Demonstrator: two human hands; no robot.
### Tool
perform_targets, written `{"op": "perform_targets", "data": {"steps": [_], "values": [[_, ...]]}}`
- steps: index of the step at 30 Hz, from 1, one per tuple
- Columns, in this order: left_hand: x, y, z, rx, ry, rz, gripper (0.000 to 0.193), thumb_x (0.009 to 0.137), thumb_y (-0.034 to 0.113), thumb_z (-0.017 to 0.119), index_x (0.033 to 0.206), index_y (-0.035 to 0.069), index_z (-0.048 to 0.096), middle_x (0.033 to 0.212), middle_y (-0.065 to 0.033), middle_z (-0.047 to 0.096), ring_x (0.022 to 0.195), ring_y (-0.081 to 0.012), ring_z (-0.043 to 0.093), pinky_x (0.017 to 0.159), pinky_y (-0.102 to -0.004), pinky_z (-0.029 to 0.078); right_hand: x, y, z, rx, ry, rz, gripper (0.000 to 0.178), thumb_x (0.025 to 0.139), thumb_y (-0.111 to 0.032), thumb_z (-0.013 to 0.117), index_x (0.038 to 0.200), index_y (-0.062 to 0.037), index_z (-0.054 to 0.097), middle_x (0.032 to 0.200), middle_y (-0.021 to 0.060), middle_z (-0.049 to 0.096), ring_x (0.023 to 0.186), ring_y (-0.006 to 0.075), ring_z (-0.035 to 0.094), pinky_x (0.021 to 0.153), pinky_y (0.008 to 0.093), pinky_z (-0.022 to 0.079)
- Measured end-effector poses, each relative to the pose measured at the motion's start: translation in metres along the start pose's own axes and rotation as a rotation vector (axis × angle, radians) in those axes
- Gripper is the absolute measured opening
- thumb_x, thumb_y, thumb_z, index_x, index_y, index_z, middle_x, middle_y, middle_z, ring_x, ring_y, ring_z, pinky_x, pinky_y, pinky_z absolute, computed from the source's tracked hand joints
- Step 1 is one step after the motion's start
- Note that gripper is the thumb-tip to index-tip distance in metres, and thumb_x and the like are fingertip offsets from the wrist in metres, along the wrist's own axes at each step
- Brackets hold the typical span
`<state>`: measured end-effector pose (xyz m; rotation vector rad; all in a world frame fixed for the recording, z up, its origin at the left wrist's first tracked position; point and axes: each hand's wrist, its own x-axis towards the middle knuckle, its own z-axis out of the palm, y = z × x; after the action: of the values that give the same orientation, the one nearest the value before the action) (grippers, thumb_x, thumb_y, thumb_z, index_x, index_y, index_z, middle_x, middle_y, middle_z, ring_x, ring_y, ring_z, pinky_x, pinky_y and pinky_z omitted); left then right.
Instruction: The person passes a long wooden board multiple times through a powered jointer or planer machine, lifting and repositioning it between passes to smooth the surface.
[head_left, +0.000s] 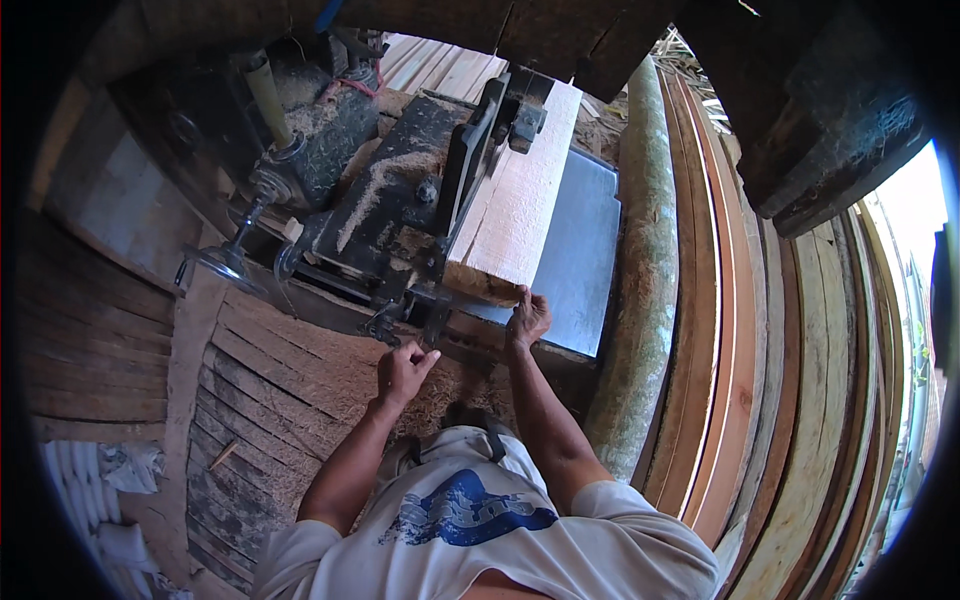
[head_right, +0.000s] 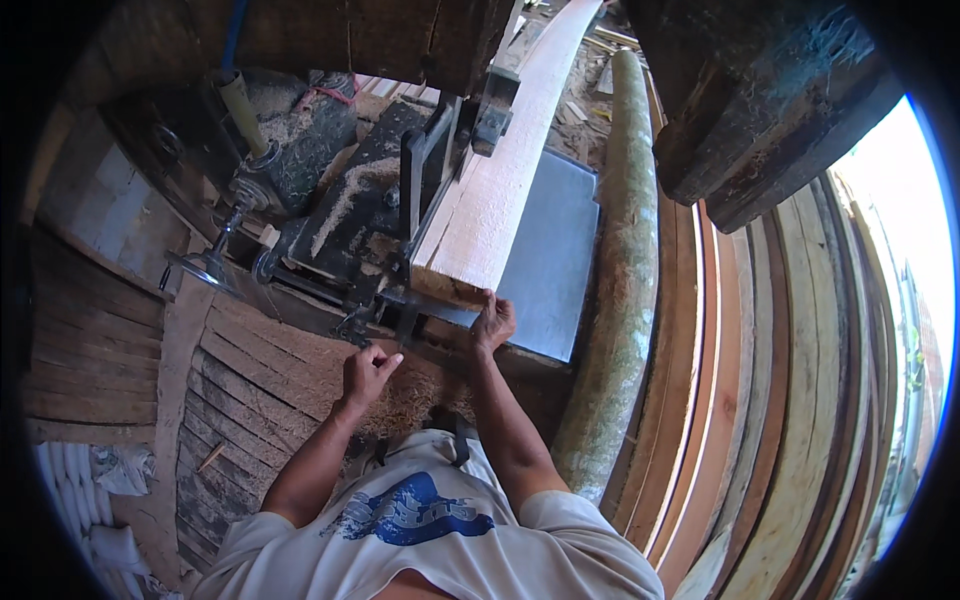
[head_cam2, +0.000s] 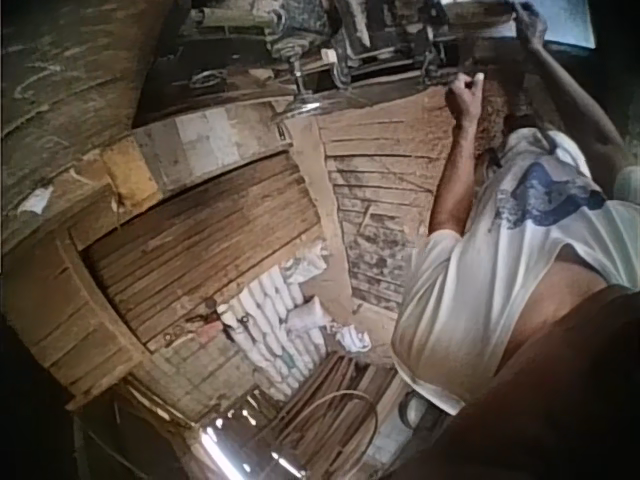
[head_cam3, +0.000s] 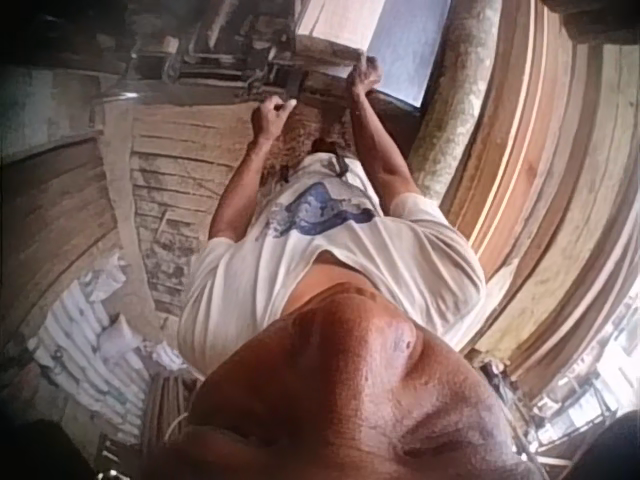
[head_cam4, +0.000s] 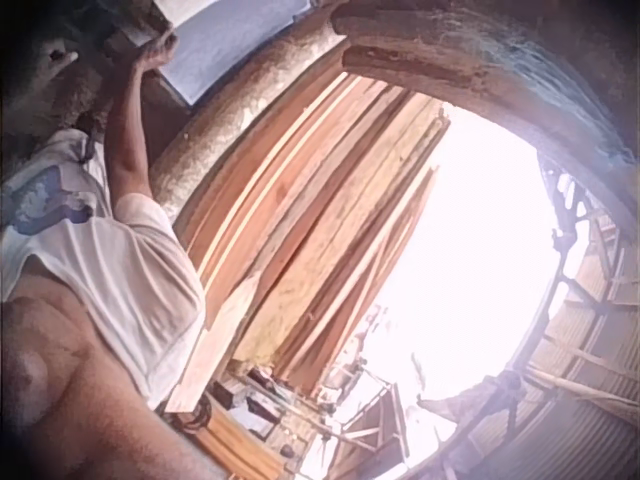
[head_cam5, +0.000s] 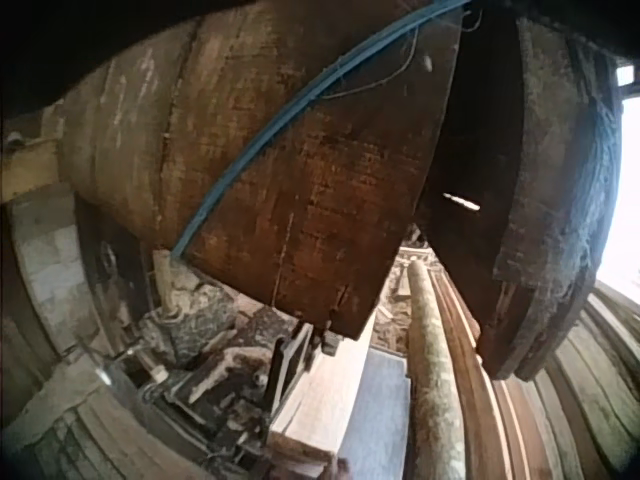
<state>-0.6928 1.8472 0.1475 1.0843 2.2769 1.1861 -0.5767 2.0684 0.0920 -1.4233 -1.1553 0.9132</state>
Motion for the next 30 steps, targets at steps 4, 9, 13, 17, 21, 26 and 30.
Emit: {"op": "perform_targets", "data": {"steps": [4,9,13,17,21,26,30], "values": [[-0.088,-0.069,-0.006,0.015,-0.128,-0.323,0.033,0.077,0.035,0.071,0.070,0.004,0.065,0.067,-0.0131,0.065,0.062,-0.0261,0.064,0.058,-0.0384,0.048,0.022,-0.028,0.030,-0.106,0.101,0.024,0.031,0.082,-0.029,0.067,0.081,0.0021,0.066,0.070,0.0131,0.065,0.064,0.0198,0.056,0.063,0.0361,0.045],[-0.207,-0.160,-0.037,0.167,-0.251,-0.711,0.039,0.070,0.044,0.072,0.075,0.006,0.069,0.070,-0.0146,0.066,0.066,-0.0284,0.065,0.064,-0.0397,0.049,0.052,-0.038,0.034,-0.332,-0.154,0.081,0.042,0.081,-0.030,0.067,0.114,-0.0044,0.062,0.101,0.0198,0.066,0.088,0.0310,0.064,0.077,0.0372,0.047],[-0.294,-0.236,-0.052,0.233,-0.215,-1.069,0.042,0.074,0.044,0.066,0.072,0.002,0.069,0.066,-0.0151,0.065,0.066,-0.0277,0.066,0.067,-0.0391,0.051,0.060,0.048,-0.024,-0.683,-0.299,-0.061,0.051,0.082,-0.021,0.062,0.131,-0.0125,0.051,0.113,0.0218,0.062,0.099,0.0314,0.063,0.082,0.0377,0.047],[-0.348,-0.257,-0.073,0.090,-0.047,-1.273,0.041,0.075,0.040,0.065,0.068,0.000,0.068,0.063,-0.0137,0.065,0.058,-0.0236,0.066,0.063,-0.0357,0.053,-0.005,0.095,-0.102,-0.756,-0.164,-0.158,0.045,0.081,-0.028,0.058,0.125,-0.0165,0.058,0.085,0.0184,0.057,0.080,0.0353,0.057,0.072,0.0441,0.045],[-0.309,-0.214,-0.084,0.049,-0.110,-1.270,0.037,0.075,0.038,0.067,0.068,0.001,0.067,0.062,-0.0118,0.065,0.053,-0.0212,0.064,0.057,-0.0352,0.053,-0.061,0.147,-0.208,-0.800,-0.262,0.013,0.043,0.077,-0.019,0.060,0.119,-0.0147,0.061,0.083,0.0210,0.062,0.078,0.0375,0.059,0.072,0.0466,0.046],[-0.222,-0.180,-0.094,0.003,-0.208,-0.865,0.037,0.073,0.038,0.072,0.072,0.001,0.068,0.065,-0.0100,0.067,0.056,-0.0205,0.065,0.056,-0.0322,0.051,-0.138,0.147,-0.295,-0.848,-0.307,0.247,0.034,0.071,-0.017,0.061,0.102,-0.0061,0.067,0.082,0.0219,0.066,0.080,0.0378,0.063,0.074,0.0470,0.047],[-0.145,-0.189,-0.102,0.140,-0.297,-0.634,0.043,0.074,0.043,0.071,0.081,0.001,0.068,0.073,-0.0126,0.068,0.067,-0.0238,0.066,0.064,-0.0350,0.050,-0.181,0.145,-0.339,-0.866,-0.374,0.372,0.034,0.070,-0.022,0.065,0.098,-0.0029,0.067,0.092,0.0224,0.066,0.089,0.0350,0.064,0.079,0.0410,0.049]]}}
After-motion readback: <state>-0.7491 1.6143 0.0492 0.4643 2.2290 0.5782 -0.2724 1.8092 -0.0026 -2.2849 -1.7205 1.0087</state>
